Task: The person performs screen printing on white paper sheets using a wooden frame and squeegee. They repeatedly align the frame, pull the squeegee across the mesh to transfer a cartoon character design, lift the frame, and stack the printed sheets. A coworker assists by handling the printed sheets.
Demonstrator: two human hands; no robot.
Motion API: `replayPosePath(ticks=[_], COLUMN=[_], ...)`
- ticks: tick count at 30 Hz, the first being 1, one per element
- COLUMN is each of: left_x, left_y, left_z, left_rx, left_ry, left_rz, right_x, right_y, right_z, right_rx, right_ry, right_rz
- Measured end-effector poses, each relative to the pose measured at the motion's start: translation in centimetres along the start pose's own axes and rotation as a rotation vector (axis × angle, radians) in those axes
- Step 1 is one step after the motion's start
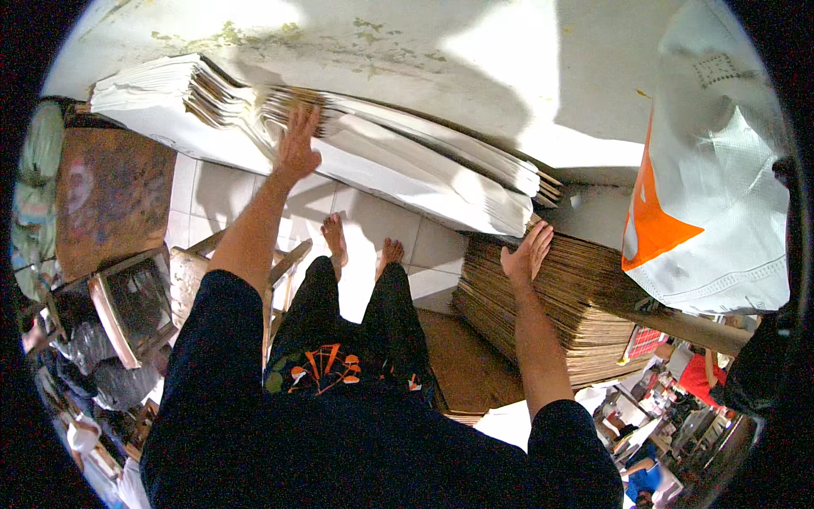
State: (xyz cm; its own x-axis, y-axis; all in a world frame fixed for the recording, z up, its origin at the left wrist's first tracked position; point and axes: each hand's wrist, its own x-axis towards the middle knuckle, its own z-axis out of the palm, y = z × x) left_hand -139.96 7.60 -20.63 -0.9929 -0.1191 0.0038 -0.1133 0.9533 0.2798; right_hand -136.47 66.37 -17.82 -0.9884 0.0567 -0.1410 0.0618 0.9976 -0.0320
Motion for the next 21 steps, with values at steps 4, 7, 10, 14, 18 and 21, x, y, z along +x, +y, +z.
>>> replayPosePath(ticks=[4, 7, 10, 14, 18, 21], left_x=[-0.7, 0.4, 1.1, -0.6, -1.9, -2.2], left_y=[2.9, 2.8, 1.4, -0.2, -1.1, -1.0], left_z=[-1.2, -1.8, -1.6, 0.0, 0.9, 0.5], left_rx=[0.143, 0.183, 0.096, 0.067, -0.012, -0.023], left_ry=[-0.24, -0.348, -0.394, -0.296, -0.23, -0.233], left_rz=[-0.122, -0.129, -0.126, -0.006, 0.024, 0.039], right_x=[-1.3, -0.7, -0.1, -2.3, -4.3, -4.3], right_y=[-0.5, -0.6, -0.8, -0.6, 0.4, 0.8], right_z=[-0.2, -0.2, 0.4, 1.1, 0.6, -0.3], right_rx=[0.007, 0.013, 0.016, 0.041, 0.03, -0.089], right_ry=[-0.094, -0.04, -0.026, 0.002, 0.062, 0.184], right_rz=[0.08, -0.002, 0.035, 0.034, -0.055, -0.098])
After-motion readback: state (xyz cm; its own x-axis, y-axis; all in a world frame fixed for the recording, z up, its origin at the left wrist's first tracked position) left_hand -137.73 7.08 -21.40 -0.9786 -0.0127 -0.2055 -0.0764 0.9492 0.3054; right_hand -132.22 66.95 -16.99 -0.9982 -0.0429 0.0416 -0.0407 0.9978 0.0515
